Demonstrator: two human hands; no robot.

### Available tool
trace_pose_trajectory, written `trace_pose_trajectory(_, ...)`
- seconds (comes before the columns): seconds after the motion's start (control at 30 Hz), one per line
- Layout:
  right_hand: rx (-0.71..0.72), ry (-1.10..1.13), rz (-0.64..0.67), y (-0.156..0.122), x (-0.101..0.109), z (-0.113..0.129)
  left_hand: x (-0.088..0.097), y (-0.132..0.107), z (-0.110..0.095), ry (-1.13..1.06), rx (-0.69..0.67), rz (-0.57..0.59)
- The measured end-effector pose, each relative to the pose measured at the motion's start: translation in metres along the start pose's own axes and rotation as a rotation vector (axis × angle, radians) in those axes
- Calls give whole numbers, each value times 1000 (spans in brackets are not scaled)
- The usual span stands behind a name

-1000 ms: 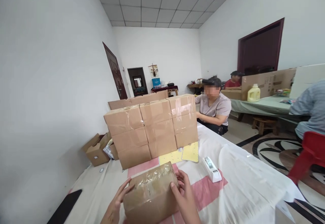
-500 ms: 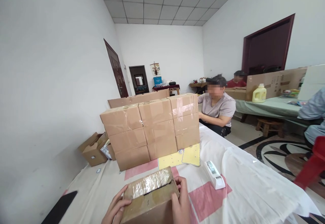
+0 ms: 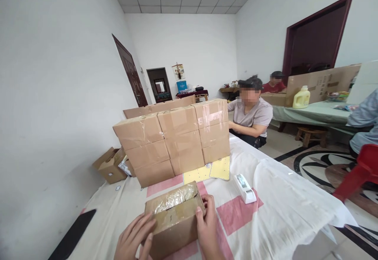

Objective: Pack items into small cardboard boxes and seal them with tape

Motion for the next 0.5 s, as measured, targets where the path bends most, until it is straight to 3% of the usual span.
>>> trace_pose_trajectory(0.17, -1, 26, 4, 1, 0, 2, -25, 6, 3, 122, -32, 175)
trace_pose_trajectory(0.5, -12, 63, 11, 0, -1, 0, -32, 5, -2, 115, 84, 79)
Point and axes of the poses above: each hand's wrist, its own y-axis towards the middle knuckle, its own x-axis out of the back of the hand, z = x × y, the point moved 8 cm from there along y, towards the middle knuckle, and after that the axes turned 9 degrees about -y, right-handed, at the moved point
